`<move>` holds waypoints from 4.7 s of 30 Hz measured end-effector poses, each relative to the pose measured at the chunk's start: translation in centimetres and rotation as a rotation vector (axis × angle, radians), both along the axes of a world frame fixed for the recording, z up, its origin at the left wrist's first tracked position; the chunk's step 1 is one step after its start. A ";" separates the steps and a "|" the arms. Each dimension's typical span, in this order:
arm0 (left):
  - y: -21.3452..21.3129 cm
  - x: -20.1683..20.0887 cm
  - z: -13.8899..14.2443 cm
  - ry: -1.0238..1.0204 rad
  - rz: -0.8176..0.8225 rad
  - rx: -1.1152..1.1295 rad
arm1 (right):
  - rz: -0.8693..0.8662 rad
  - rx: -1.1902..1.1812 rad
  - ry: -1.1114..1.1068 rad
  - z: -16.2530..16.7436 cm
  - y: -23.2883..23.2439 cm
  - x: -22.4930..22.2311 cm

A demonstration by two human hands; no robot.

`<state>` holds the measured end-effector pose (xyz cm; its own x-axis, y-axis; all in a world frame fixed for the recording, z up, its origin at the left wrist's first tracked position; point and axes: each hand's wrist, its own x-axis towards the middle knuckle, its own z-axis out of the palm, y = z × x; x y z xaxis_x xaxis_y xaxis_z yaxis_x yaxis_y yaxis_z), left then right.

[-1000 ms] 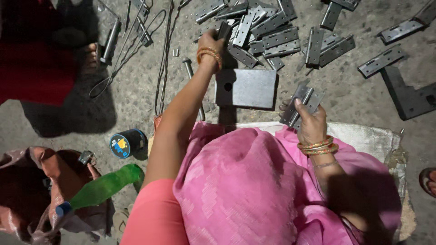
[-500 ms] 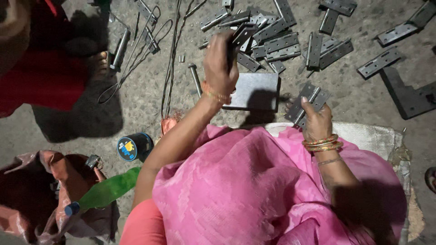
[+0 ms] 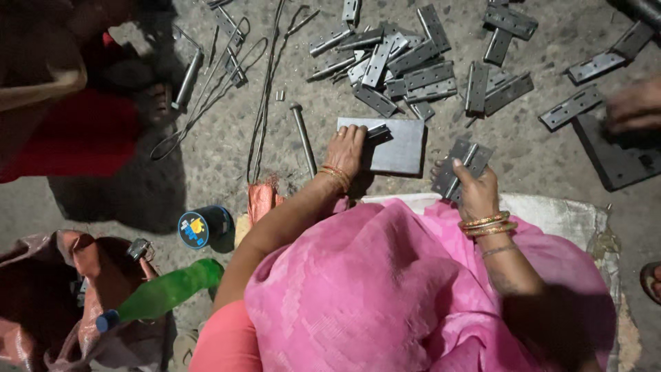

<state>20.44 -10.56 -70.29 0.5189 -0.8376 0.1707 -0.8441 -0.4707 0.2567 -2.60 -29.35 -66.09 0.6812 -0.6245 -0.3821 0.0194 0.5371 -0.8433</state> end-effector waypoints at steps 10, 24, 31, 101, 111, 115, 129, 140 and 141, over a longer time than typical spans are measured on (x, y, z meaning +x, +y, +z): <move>-4.4 1.7 4.7 -0.011 -0.047 -0.686 | -0.004 -0.002 -0.013 -0.9 -0.2 -0.2; -1.1 -0.3 -0.3 -0.014 0.119 -0.023 | 0.044 -0.023 0.015 -1.9 0.0 -0.3; -3.9 1.3 2.3 0.071 0.079 -0.395 | 0.037 0.033 0.020 -1.6 0.0 0.1; -4.0 -4.3 2.7 1.901 0.191 -0.194 | 0.045 -0.042 0.023 -4.1 -0.2 -0.8; -14.6 0.8 7.1 1.634 -0.256 -0.632 | -0.442 -0.125 0.048 -4.1 -3.6 -2.5; -13.9 1.6 4.6 0.958 -0.202 -0.100 | -0.500 -0.089 0.151 -3.0 -3.8 -2.8; -14.8 2.4 4.7 1.319 -0.031 -0.198 | -0.520 -0.013 0.057 -1.7 -3.7 -2.8; -12.1 3.1 2.1 0.675 0.090 0.180 | -0.580 -0.038 -0.007 -2.6 -3.8 -3.7; -11.9 3.2 1.8 0.694 0.133 0.215 | -0.548 -0.012 -0.008 -2.7 -3.9 -3.3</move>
